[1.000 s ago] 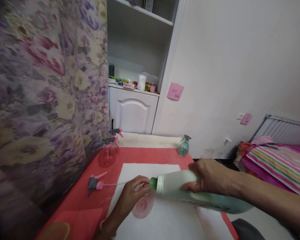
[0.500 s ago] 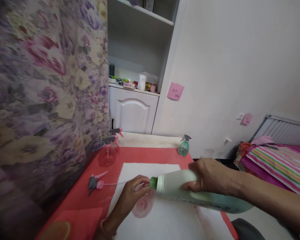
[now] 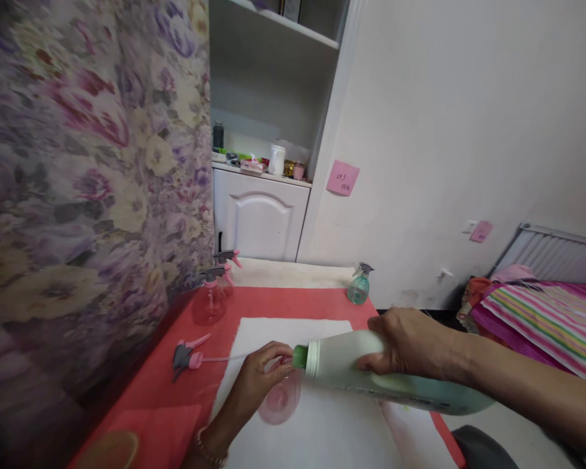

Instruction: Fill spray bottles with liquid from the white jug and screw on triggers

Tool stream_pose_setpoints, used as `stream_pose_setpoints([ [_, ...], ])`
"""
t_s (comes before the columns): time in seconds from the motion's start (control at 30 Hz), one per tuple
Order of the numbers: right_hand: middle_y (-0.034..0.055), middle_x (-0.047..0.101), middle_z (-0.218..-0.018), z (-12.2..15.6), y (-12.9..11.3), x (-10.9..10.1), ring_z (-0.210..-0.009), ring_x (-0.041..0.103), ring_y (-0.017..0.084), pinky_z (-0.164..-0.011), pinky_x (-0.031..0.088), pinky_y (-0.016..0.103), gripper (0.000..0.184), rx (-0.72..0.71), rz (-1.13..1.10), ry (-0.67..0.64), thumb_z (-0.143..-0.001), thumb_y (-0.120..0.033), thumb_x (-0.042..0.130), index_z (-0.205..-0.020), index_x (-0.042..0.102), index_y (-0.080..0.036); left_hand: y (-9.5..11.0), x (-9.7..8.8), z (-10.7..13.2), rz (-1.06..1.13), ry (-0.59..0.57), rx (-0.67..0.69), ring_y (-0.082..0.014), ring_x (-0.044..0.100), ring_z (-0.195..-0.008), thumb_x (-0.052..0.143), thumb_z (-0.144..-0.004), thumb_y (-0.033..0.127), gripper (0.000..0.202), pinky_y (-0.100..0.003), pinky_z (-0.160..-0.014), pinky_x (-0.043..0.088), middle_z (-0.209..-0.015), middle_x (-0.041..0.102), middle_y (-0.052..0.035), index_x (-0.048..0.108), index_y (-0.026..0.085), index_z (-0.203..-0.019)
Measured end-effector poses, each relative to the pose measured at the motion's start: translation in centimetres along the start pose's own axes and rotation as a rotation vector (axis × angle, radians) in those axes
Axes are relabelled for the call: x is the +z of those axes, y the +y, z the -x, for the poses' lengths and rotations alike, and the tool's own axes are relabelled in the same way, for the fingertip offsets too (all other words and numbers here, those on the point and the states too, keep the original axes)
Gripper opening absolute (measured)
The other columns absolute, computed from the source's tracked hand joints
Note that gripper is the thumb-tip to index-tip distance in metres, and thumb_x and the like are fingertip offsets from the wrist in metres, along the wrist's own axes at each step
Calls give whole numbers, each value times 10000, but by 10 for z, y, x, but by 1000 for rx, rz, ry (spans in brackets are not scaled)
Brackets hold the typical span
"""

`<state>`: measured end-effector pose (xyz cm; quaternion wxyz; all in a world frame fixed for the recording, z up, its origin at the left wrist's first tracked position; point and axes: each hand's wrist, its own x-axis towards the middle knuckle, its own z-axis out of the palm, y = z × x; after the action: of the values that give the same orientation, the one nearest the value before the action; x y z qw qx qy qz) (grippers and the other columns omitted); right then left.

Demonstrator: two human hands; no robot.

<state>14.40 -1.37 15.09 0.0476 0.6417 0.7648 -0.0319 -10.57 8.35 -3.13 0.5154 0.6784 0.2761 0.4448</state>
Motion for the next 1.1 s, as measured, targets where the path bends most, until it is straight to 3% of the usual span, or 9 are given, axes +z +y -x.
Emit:
stream_pose_setpoints([
  [0.67,50,649,-682,0,-1,-1,-540,584,154,-494,346,239,499,10,5,-14,-798,-675,568,-795,643,-181,1,-1,0,-29,6,-8,-206,626,-856,678,-723,257,94,-288,-797,474,-841,687,-47,711,192,-783],
  [1.1,54,660,-681,1,-1,-2,-559,618,182,-488,347,241,518,14,27,-17,-805,-700,534,-794,634,-192,3,0,-1,-23,13,-13,-195,633,-836,679,-710,219,80,-267,-779,464,-825,689,-34,710,190,-778],
])
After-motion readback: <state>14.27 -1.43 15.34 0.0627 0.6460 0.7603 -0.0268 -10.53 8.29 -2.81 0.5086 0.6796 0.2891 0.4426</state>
